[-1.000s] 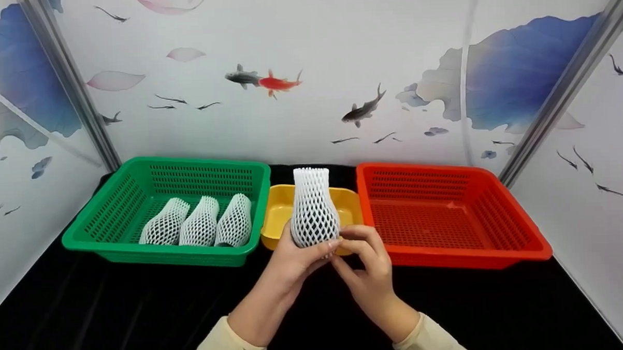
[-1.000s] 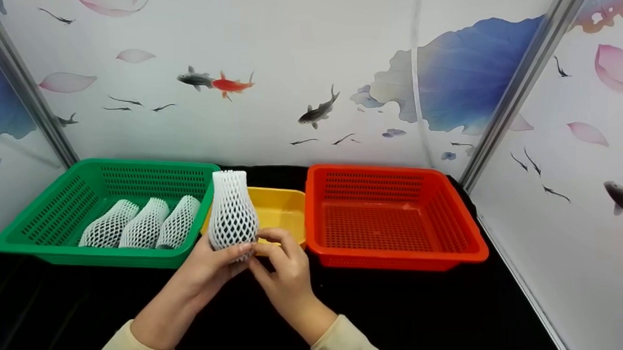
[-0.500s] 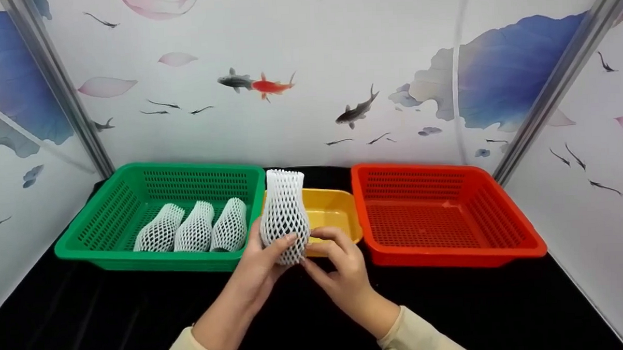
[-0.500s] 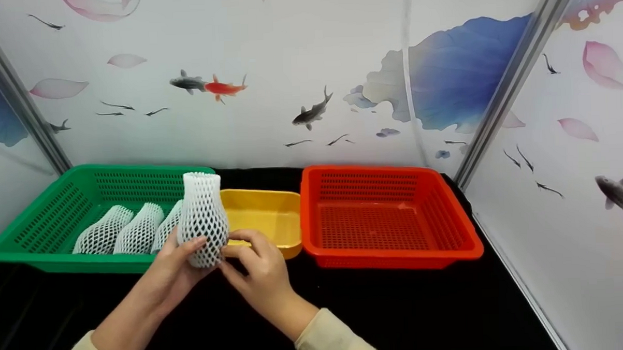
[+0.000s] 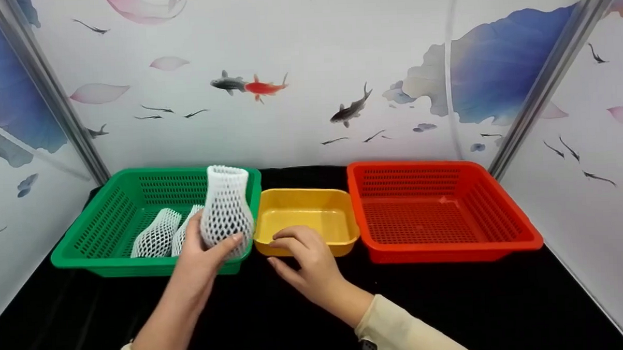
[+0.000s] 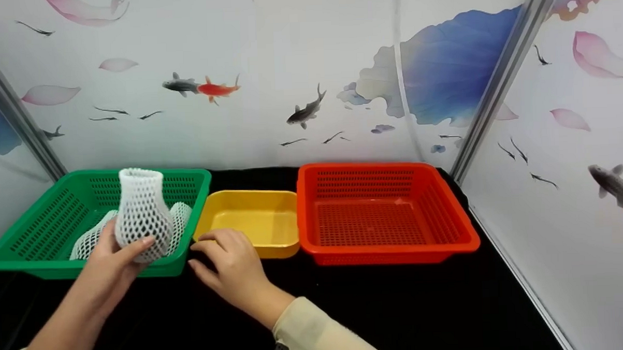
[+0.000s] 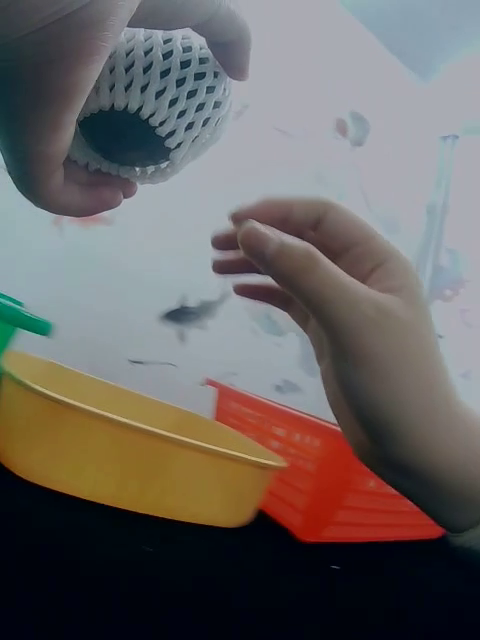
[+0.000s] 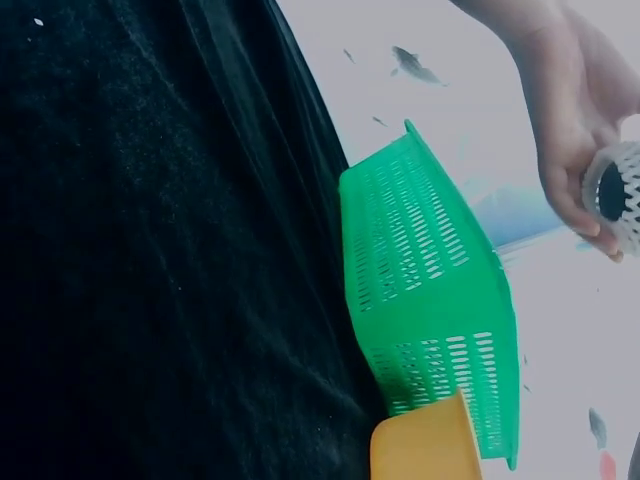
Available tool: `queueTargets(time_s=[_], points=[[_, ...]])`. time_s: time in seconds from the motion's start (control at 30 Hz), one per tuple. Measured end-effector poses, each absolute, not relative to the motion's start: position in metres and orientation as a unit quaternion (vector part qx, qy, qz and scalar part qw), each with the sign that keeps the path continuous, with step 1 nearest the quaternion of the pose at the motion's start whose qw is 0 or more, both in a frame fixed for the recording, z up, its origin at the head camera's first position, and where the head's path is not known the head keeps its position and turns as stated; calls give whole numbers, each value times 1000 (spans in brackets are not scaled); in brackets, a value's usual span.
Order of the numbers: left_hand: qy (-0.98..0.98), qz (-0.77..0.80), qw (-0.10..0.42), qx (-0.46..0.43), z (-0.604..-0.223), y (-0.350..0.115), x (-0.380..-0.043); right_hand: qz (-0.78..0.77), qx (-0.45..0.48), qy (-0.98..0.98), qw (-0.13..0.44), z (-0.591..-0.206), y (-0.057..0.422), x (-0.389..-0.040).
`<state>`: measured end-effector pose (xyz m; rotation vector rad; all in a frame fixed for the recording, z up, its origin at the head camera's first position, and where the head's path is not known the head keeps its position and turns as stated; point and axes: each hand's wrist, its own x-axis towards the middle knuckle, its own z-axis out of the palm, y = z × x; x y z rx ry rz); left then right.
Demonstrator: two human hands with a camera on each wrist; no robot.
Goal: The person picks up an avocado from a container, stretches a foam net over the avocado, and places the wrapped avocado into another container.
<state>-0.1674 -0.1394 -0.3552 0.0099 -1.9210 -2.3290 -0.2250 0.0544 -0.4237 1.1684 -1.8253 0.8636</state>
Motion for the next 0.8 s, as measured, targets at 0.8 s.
queueTargets(time_s=[0.8], points=[[-762, -595, 217, 134, -381, -232, -175, 161, 493, -789, 328, -442, -22, -246]])
